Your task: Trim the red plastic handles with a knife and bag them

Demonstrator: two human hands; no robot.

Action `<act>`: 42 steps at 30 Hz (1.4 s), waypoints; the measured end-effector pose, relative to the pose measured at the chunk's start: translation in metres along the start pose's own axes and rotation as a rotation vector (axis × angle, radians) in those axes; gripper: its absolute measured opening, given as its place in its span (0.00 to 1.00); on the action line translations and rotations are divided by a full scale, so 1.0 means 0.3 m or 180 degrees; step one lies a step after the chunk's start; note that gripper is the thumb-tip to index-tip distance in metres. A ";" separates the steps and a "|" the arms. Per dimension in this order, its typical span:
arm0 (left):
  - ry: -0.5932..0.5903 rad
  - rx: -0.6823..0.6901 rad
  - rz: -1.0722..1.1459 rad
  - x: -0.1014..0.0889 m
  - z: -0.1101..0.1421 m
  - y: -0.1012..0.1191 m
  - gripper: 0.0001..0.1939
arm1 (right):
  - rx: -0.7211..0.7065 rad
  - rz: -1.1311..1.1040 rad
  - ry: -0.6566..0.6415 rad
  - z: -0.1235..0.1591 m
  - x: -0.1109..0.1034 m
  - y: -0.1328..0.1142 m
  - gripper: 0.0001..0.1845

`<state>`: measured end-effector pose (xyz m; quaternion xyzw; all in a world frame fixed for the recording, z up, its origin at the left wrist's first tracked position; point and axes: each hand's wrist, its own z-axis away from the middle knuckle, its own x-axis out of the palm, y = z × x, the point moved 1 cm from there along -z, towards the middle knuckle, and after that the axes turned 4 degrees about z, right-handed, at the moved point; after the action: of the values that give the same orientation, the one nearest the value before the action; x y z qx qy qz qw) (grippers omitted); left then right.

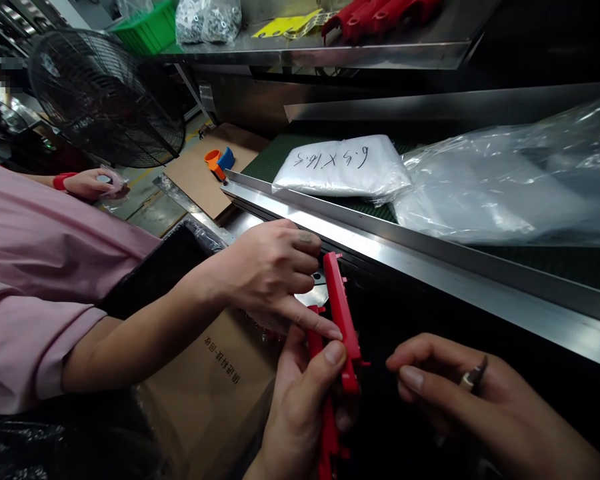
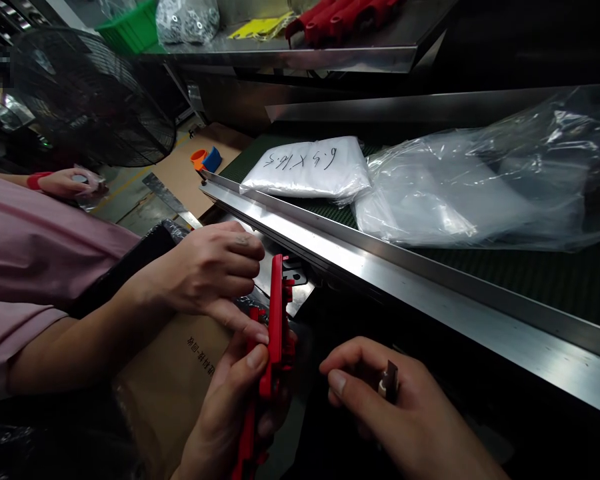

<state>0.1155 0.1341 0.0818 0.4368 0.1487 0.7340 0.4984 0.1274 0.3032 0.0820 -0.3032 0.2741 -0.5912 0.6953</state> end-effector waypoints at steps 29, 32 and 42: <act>0.0500 0.0836 -0.0314 -0.018 0.018 -0.055 0.25 | -0.0075 -0.0649 -0.0212 0.012 0.068 -0.036 0.23; 0.0394 0.0773 -0.0310 -0.028 0.013 -0.063 0.23 | -0.0068 -0.0644 -0.0207 0.008 0.065 -0.031 0.24; -0.0152 0.0610 -0.0133 -0.044 -0.003 -0.079 0.20 | -0.0387 -0.0495 -0.0414 -0.005 0.061 -0.029 0.21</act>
<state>0.1307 0.1338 0.0594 0.4966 0.2153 0.6952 0.4730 0.1233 0.2839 0.0871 -0.4029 0.2394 -0.6047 0.6440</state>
